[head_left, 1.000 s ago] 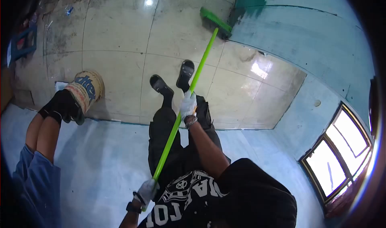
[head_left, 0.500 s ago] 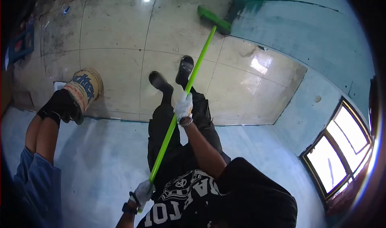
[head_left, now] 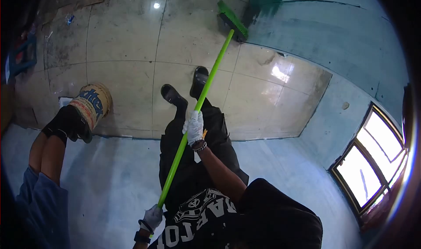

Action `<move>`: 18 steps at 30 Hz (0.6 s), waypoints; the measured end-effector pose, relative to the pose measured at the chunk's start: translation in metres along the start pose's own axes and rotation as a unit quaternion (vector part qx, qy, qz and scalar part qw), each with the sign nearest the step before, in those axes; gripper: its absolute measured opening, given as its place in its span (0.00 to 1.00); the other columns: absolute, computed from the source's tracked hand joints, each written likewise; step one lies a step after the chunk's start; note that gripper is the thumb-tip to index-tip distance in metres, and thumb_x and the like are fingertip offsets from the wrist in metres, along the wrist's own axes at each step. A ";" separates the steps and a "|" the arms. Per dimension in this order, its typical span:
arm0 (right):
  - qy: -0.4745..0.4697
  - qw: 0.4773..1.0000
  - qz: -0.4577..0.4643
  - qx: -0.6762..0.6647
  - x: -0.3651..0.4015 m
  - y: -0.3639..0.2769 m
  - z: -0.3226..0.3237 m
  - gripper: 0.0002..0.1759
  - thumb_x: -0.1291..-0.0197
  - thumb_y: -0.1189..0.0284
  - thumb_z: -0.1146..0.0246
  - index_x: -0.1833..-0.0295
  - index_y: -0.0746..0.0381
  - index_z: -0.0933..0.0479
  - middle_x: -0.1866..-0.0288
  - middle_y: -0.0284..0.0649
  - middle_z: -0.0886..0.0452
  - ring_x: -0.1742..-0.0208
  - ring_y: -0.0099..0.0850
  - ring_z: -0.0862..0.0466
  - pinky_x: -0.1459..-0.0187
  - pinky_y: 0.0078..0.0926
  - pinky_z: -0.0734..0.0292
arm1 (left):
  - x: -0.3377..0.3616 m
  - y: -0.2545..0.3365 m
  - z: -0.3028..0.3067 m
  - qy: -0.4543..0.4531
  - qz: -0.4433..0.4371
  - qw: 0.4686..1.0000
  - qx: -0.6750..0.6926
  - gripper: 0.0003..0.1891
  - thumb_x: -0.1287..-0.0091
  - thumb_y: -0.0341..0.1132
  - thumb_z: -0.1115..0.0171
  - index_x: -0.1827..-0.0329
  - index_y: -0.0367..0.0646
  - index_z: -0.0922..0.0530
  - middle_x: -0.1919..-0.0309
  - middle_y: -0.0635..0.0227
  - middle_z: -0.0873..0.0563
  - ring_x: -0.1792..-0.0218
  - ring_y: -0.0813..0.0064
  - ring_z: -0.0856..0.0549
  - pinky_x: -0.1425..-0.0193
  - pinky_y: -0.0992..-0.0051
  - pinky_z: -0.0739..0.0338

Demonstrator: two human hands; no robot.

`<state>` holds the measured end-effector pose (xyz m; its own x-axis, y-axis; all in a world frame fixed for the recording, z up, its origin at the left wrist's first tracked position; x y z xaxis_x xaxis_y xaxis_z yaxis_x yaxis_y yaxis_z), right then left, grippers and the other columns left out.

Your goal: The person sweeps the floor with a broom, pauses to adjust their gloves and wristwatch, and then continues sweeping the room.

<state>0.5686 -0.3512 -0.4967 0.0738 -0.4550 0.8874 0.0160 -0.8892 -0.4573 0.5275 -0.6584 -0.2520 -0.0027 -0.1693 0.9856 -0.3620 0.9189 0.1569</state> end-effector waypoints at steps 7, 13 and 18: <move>-0.005 0.997 0.070 -0.016 -0.172 -0.054 -0.006 0.21 0.31 0.50 0.56 0.58 0.57 0.34 0.85 0.30 0.37 0.90 0.22 0.38 0.89 0.21 0.39 | -0.142 0.097 -0.010 0.036 -0.042 0.996 -0.075 0.16 0.30 0.44 0.52 0.71 0.42 0.26 0.83 0.64 0.24 0.80 0.68 0.23 0.73 0.68 0.30; 0.003 0.995 0.095 0.027 -0.195 -0.062 -0.018 0.20 0.31 0.52 0.54 0.58 0.59 0.33 0.86 0.31 0.37 0.90 0.24 0.36 0.89 0.23 0.39 | -0.159 0.100 -0.009 0.033 -0.063 0.997 -0.039 0.17 0.29 0.42 0.54 0.73 0.41 0.26 0.83 0.66 0.24 0.79 0.68 0.22 0.71 0.68 0.29; 0.024 0.996 0.062 0.064 -0.176 -0.015 0.022 0.18 0.32 0.53 0.54 0.62 0.56 0.32 0.88 0.31 0.38 0.92 0.24 0.36 0.92 0.23 0.41 | -0.116 0.073 -0.032 0.029 -0.044 0.999 -0.014 0.17 0.29 0.41 0.56 0.70 0.39 0.26 0.81 0.68 0.23 0.76 0.72 0.22 0.68 0.67 0.28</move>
<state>0.5776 -0.2571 -0.6470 0.0360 -0.5656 0.8239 0.1359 -0.8140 -0.5648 0.5314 -0.5606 -0.3533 0.0820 -0.2287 0.9700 -0.3331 0.9110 0.2430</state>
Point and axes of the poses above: each hand's wrist, its own x-axis away from the middle knuckle, its own z-axis out of the back of the hand, y = z × x, the point moved 1 cm from there along -x, towards the middle knuckle
